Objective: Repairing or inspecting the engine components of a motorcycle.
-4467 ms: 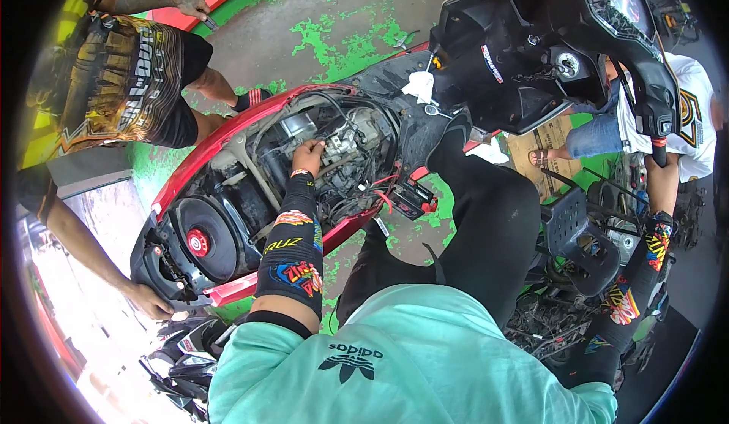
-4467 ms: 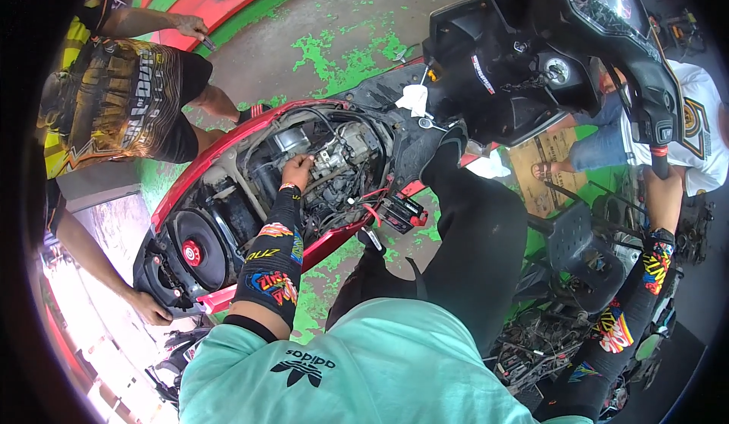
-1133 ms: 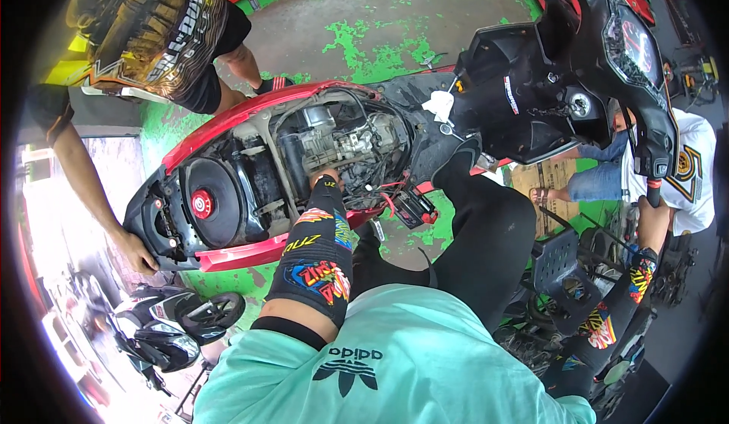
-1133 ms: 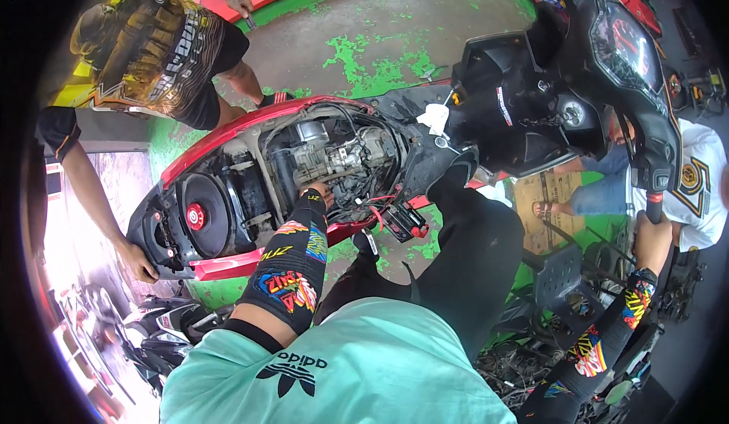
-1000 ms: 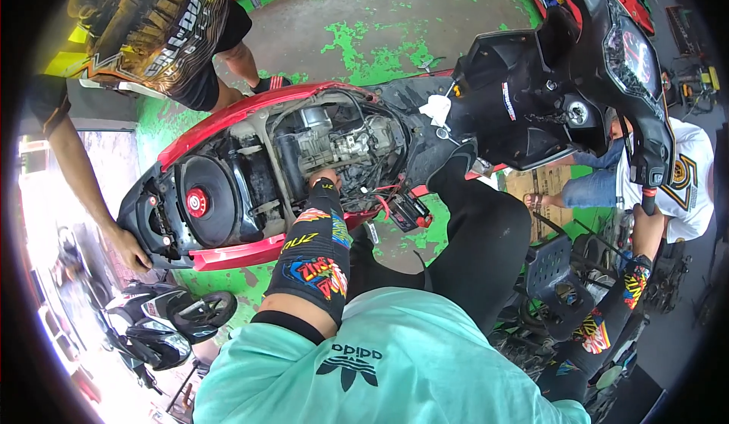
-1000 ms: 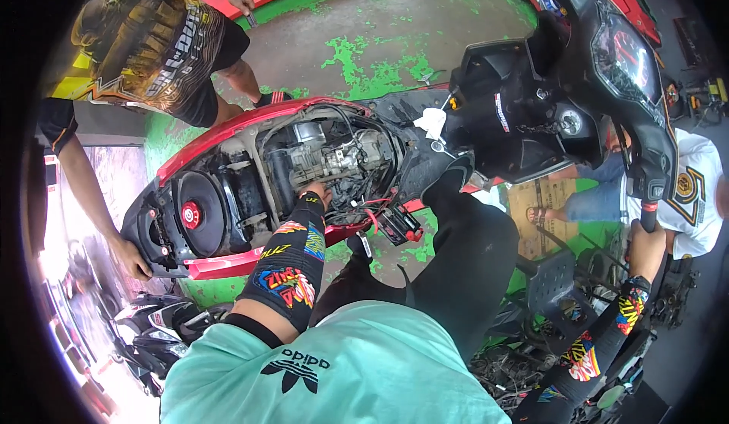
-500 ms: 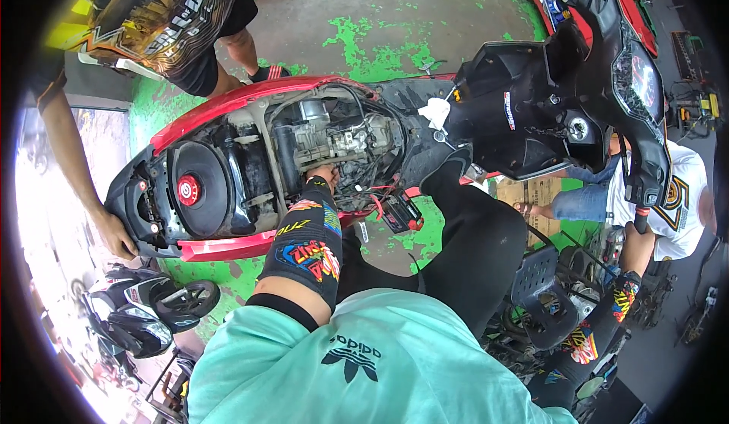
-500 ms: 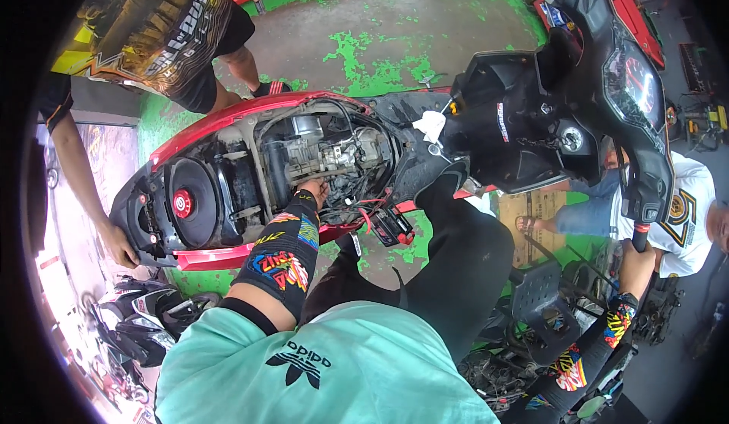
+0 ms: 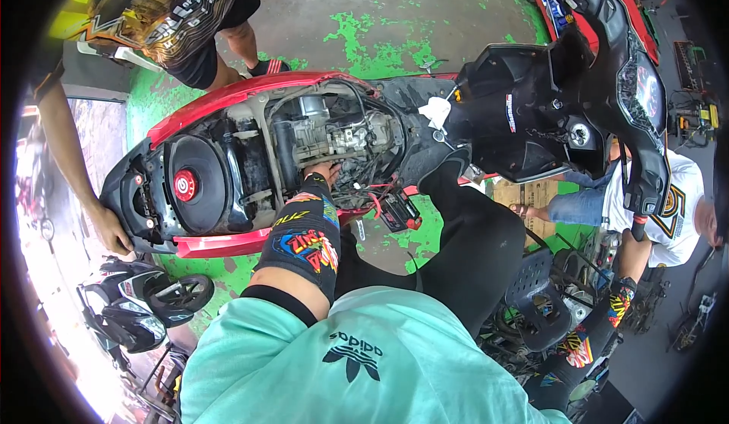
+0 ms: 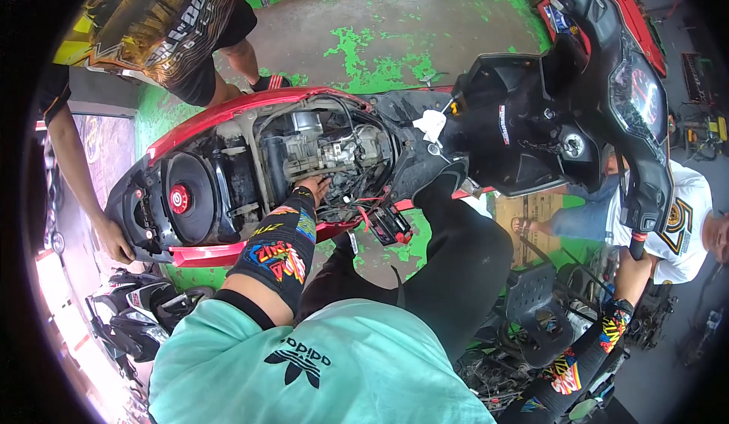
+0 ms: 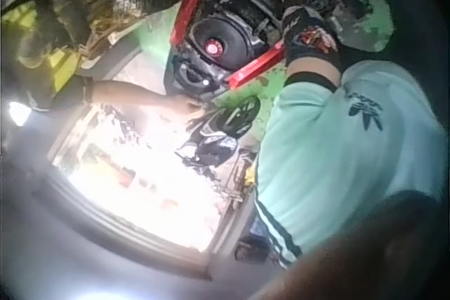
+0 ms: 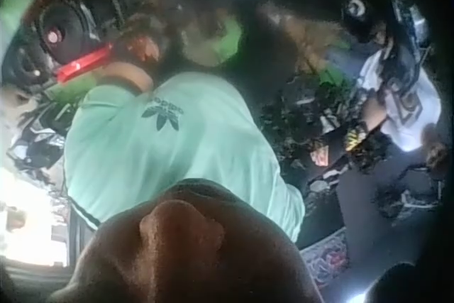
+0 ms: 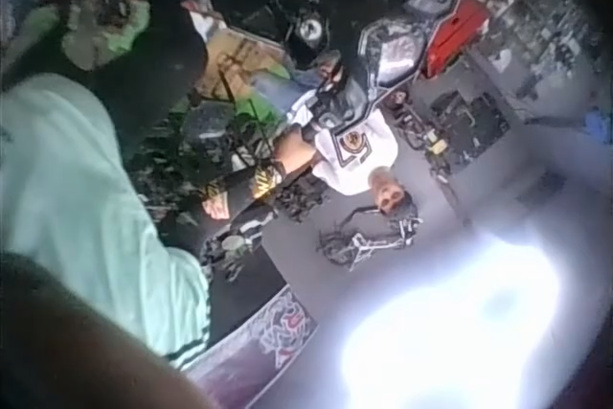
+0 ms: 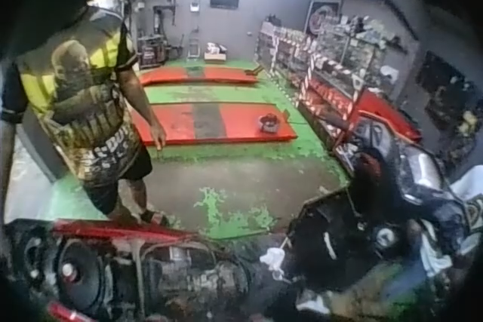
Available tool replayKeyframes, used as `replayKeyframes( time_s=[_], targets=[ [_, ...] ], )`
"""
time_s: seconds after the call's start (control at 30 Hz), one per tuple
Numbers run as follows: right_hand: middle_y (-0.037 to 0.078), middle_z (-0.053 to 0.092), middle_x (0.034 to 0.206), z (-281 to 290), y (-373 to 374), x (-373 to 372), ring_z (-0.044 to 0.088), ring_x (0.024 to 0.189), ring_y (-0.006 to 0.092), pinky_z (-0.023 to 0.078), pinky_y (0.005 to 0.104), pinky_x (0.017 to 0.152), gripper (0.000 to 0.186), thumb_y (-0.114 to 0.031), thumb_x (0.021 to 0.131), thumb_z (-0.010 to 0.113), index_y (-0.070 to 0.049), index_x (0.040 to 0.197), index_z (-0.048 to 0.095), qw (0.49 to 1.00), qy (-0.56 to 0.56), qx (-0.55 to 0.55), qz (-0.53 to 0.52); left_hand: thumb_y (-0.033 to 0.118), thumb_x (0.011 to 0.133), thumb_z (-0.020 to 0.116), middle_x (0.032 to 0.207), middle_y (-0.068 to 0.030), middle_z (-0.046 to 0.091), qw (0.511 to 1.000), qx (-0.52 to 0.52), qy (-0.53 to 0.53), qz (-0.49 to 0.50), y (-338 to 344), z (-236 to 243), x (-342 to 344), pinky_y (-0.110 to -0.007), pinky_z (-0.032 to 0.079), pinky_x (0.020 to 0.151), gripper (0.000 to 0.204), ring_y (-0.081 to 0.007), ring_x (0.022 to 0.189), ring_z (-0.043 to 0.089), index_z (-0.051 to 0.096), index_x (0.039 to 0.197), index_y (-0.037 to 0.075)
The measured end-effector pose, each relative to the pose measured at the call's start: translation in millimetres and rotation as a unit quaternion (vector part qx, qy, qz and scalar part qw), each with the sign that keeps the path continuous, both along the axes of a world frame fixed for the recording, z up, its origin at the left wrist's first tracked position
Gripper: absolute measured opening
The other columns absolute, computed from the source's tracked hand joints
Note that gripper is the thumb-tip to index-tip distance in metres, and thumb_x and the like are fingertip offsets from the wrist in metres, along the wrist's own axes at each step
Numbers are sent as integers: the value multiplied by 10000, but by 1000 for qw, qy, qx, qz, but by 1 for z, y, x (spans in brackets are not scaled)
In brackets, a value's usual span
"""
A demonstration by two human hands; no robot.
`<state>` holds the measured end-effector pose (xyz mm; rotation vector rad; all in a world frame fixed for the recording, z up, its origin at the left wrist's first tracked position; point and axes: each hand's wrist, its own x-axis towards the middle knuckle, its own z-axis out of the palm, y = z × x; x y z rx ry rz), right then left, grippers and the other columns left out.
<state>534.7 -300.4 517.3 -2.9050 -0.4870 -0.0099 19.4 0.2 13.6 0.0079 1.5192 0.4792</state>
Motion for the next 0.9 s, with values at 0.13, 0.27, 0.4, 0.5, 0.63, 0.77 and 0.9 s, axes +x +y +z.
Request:
replayKeyframes(
  time_s=[0.13,0.27,0.4,0.5,0.63,0.77,0.9],
  targets=[
    [109,595,660,-3,-3,4,561,591,200,456,380,609,287,-194,816,668,73,913,627,999,-40,-28,11,78,1009,542,1304,-153,583,998,13,-16,61,-2,5,-2,-375,601,880,317,-378,1178,628,504,1311,-15],
    [150,621,708,-5,-8,11,609,639,229,478,390,655,312,-197,817,677,82,952,635,998,-48,-32,11,88,1007,550,1271,-156,589,997,18,-47,64,-6,-25,-15,-412,598,910,314,-398,1161,632,501,1290,-39],
    [180,648,786,-4,-9,13,633,722,247,489,402,736,318,-194,819,684,86,962,639,998,-53,-41,18,54,984,567,1234,-150,598,991,37,-106,72,-12,-65,-27,-456,587,906,324,-396,1125,653,504,1290,-32],
    [189,660,841,-3,-9,13,639,759,255,488,404,758,306,-183,823,682,86,961,638,999,-32,-38,11,33,964,581,1220,-146,607,989,44,-114,85,-16,-77,-31,-471,578,906,311,-387,1101,666,518,1263,-23],
    [189,657,855,-4,-10,15,622,740,243,486,398,748,294,-170,822,684,90,950,634,998,-48,-49,2,28,959,585,1208,-141,614,988,47,-117,90,-14,-65,-29,-463,578,909,296,-377,1088,674,523,1245,-17],
    [163,646,851,-6,-12,18,584,700,210,479,386,712,292,-157,817,695,95,945,625,999,-22,-26,-5,26,959,582,1203,-138,631,994,33,-83,71,-10,-46,-23,-424,607,831,291,-364,1050,695,528,1243,-15],
    [142,636,832,-6,-11,17,576,693,200,477,379,693,289,-147,815,702,94,951,620,999,-28,-24,-7,29,959,585,1209,-146,644,994,9,-92,59,-9,-42,-23,-398,621,771,286,-350,1029,710,535,1238,-8]
  ],
)
